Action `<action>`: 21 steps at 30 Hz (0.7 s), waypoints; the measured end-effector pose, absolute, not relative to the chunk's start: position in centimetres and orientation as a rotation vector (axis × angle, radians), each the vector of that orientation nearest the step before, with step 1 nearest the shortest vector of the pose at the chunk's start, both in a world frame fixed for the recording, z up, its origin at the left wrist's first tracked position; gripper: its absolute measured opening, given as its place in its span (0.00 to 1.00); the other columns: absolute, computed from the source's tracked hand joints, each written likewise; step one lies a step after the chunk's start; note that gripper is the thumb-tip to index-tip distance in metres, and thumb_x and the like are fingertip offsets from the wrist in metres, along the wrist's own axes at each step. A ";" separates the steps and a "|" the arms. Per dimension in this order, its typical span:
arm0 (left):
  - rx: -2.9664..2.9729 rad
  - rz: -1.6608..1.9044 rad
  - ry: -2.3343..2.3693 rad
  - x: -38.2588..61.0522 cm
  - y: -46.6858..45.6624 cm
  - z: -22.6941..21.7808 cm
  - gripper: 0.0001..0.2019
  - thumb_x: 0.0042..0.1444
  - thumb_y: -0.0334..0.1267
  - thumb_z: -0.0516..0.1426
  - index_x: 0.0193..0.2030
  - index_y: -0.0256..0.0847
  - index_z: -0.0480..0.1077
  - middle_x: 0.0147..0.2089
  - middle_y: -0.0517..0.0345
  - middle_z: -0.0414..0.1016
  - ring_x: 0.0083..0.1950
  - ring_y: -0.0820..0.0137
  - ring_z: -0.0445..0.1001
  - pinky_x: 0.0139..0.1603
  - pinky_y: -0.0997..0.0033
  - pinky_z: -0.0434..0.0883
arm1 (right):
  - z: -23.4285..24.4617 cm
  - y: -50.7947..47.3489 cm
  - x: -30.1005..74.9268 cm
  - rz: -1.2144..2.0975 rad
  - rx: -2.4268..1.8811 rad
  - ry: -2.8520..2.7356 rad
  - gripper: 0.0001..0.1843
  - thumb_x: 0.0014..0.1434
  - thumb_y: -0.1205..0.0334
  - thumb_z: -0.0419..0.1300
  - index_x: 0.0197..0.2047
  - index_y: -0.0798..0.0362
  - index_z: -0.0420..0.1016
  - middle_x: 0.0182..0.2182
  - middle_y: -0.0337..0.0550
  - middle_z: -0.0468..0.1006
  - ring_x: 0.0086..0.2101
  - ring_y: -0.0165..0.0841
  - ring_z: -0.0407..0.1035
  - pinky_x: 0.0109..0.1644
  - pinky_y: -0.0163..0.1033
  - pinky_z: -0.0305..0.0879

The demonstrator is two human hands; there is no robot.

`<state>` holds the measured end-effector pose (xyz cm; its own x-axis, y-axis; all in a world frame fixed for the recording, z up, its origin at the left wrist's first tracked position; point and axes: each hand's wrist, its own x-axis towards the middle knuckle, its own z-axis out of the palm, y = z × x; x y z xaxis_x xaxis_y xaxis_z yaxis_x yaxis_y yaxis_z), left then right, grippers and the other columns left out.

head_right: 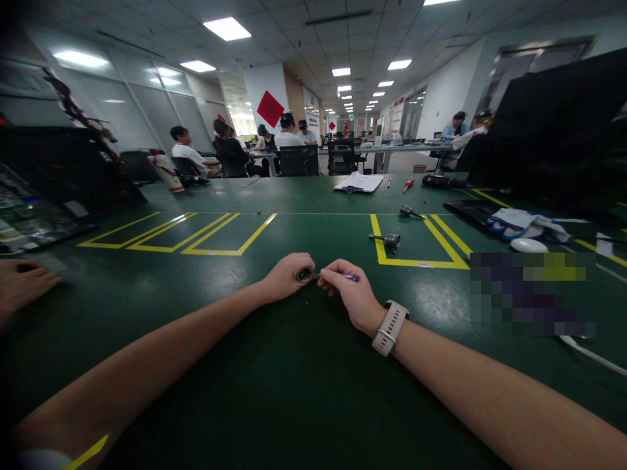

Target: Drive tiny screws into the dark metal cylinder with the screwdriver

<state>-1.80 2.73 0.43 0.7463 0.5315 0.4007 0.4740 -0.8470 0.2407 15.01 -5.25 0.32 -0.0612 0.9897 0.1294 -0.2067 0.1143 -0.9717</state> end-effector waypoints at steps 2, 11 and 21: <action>2.857 0.677 0.797 -1.8 2.7 0.4 0.05 0.54 0.35 0.53 0.29 0.37 0.64 0.29 0.60 0.65 0.31 0.72 0.65 0.35 0.72 0.62 | 0.5 -5.2 15.1 1.304 -0.937 -1.144 0.06 0.50 0.61 0.61 0.25 0.54 0.72 0.24 0.38 0.74 0.28 0.29 0.65 0.32 0.37 0.58; 2.835 0.693 0.752 -1.8 2.9 0.3 0.06 0.53 0.34 0.55 0.28 0.37 0.63 0.28 0.61 0.64 0.30 0.73 0.64 0.33 0.73 0.61 | 0.7 -5.0 15.1 1.370 -0.879 -0.987 0.08 0.46 0.64 0.61 0.19 0.54 0.70 0.18 0.38 0.73 0.22 0.28 0.63 0.29 0.36 0.56; 2.784 0.658 0.805 -1.7 2.9 0.5 0.08 0.53 0.37 0.56 0.28 0.37 0.63 0.28 0.62 0.64 0.30 0.74 0.64 0.32 0.74 0.61 | 0.4 -4.9 15.2 1.251 -0.940 -0.998 0.12 0.47 0.62 0.58 0.15 0.53 0.66 0.12 0.35 0.66 0.17 0.26 0.58 0.23 0.35 0.49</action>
<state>-1.72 2.85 0.50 0.7571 0.5412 0.3660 0.4665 -0.8400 0.2770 15.19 -4.89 0.41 0.0470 0.9958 0.0789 -0.2980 0.0893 -0.9504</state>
